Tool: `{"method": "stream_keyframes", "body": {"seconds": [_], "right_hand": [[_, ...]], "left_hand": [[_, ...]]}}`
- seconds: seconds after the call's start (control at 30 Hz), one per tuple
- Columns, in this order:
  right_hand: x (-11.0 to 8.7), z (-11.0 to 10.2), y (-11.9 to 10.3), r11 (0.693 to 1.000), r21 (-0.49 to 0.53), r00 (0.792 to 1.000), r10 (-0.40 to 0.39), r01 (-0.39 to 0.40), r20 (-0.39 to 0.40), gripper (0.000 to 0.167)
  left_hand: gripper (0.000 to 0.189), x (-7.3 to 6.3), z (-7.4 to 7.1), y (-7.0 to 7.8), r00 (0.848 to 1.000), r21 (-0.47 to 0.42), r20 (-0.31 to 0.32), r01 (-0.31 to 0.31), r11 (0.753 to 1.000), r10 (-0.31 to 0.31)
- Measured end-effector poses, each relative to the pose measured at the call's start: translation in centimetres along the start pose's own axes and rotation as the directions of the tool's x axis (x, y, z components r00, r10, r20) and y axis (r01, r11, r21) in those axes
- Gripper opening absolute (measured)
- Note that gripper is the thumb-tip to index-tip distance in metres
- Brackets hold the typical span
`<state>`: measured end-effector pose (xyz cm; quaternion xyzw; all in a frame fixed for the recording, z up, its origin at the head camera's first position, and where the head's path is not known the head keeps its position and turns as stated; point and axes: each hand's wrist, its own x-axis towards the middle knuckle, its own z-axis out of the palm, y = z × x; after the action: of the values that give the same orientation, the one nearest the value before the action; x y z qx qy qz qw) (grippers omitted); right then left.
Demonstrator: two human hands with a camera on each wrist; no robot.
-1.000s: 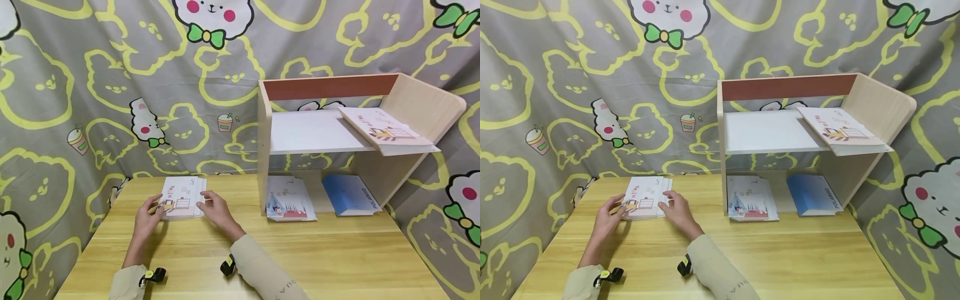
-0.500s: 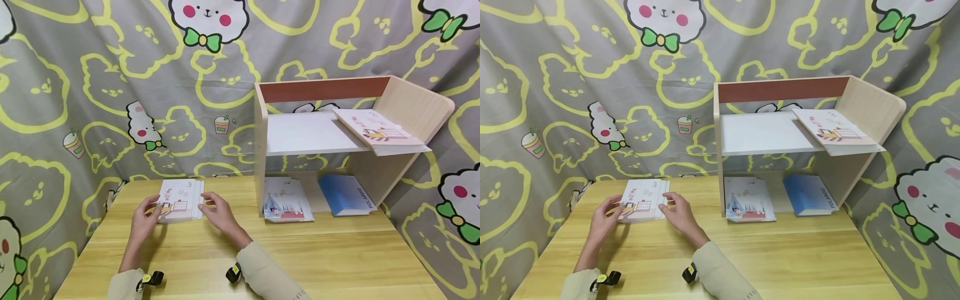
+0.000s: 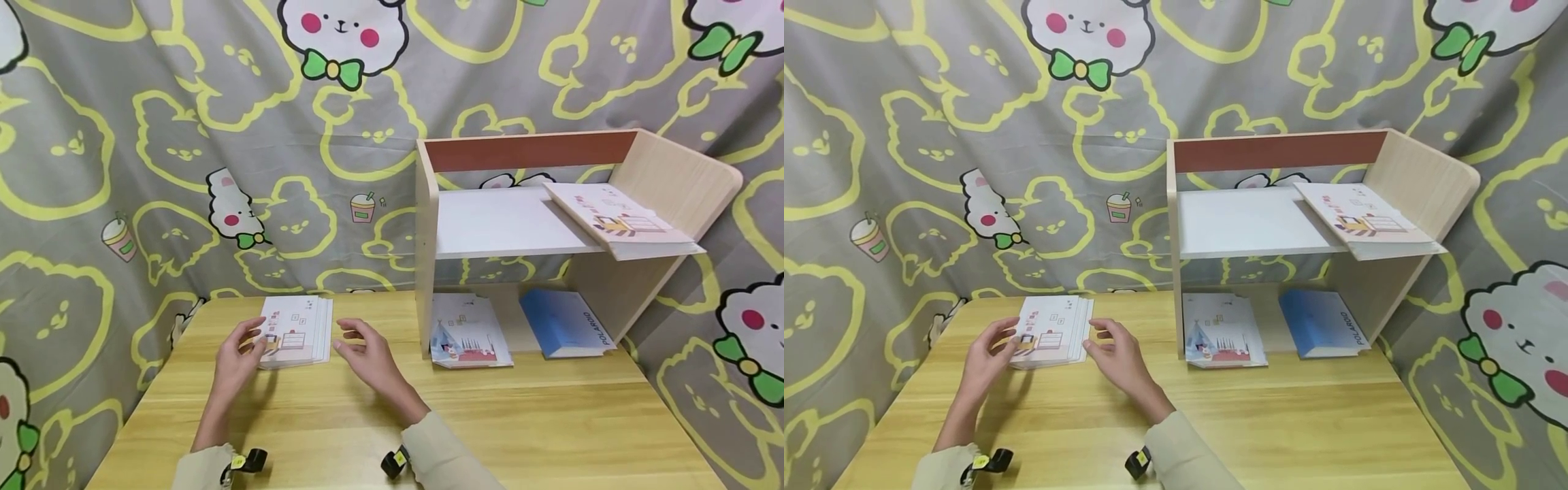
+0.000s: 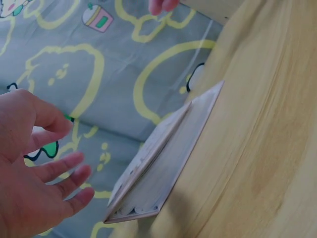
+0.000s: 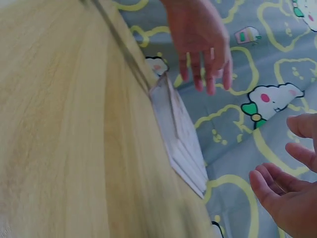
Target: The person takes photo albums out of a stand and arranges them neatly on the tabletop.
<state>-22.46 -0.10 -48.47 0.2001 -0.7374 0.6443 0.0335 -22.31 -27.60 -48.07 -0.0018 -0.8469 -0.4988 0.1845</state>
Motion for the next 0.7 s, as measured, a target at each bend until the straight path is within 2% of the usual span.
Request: {"method": "stream_keyframes", "body": {"seconds": [0.13,0.27,0.7], "right_hand": [[-0.6,-0.8,-0.4,1.0,0.01,1.0,-0.012,0.012,-0.01,0.039],[-1.0,-1.5,-0.8,1.0,0.018,1.0,-0.017,0.018,-0.013,0.039],[-1.1,-3.5,-3.0,0.995,0.053,0.995,-0.078,0.082,-0.069,0.041]], "left_hand": [[0.039,-0.1,0.3,-0.1,0.998,-0.043,0.003,-0.069,0.997,0.069],[0.039,-0.2,0.6,0.1,0.994,-0.108,0.009,-0.106,0.988,0.108],[0.037,-0.5,1.3,1.9,0.991,-0.19,0.034,-0.119,0.975,0.127]]}}
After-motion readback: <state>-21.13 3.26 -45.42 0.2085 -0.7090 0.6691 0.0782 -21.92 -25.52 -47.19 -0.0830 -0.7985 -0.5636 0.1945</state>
